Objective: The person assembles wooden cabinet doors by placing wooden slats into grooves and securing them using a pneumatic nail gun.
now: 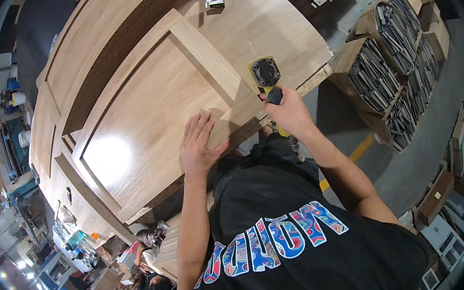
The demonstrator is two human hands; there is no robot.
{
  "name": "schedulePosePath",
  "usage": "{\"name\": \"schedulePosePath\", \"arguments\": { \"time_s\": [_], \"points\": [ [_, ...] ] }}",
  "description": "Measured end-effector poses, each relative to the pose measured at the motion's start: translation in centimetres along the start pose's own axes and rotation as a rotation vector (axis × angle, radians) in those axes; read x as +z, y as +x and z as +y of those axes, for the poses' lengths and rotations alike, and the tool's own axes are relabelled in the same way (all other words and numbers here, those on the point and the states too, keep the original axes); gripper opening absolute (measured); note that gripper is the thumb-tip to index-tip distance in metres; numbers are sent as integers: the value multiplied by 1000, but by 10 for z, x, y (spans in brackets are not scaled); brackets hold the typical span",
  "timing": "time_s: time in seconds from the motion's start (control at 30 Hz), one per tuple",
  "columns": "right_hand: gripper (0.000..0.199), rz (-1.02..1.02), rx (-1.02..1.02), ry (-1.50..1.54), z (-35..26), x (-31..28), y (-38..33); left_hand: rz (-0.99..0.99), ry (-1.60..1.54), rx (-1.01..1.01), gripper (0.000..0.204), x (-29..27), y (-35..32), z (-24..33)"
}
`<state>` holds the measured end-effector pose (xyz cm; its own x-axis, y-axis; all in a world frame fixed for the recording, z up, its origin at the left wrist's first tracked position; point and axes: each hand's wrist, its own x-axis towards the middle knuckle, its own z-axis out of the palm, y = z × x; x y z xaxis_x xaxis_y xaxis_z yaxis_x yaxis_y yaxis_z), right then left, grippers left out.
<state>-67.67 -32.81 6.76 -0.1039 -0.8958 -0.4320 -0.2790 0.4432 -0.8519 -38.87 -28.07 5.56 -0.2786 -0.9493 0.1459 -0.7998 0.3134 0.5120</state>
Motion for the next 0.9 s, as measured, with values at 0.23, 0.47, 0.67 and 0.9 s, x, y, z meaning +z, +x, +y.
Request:
{"name": "schedulePosePath", "arguments": {
  "time_s": [0.23, 0.47, 0.67, 0.9],
  "points": [
    [38, 12, -19, -61, -3, 1, -3, 8, -24, -1, 63, 0, -1, -2],
    [36, 10, 22, -11, 0, 2, 3, 19, -35, -29, 61, -2, -4, -2],
    [25, -94, 69, -3, -30, -36, -9, 57, -60, -35, 59, 0, -6, -8],
    [25, -289, 270, -15, -101, -69, -66, 76, -124, -97, 59, 4, -11, -9]
  ]
}}
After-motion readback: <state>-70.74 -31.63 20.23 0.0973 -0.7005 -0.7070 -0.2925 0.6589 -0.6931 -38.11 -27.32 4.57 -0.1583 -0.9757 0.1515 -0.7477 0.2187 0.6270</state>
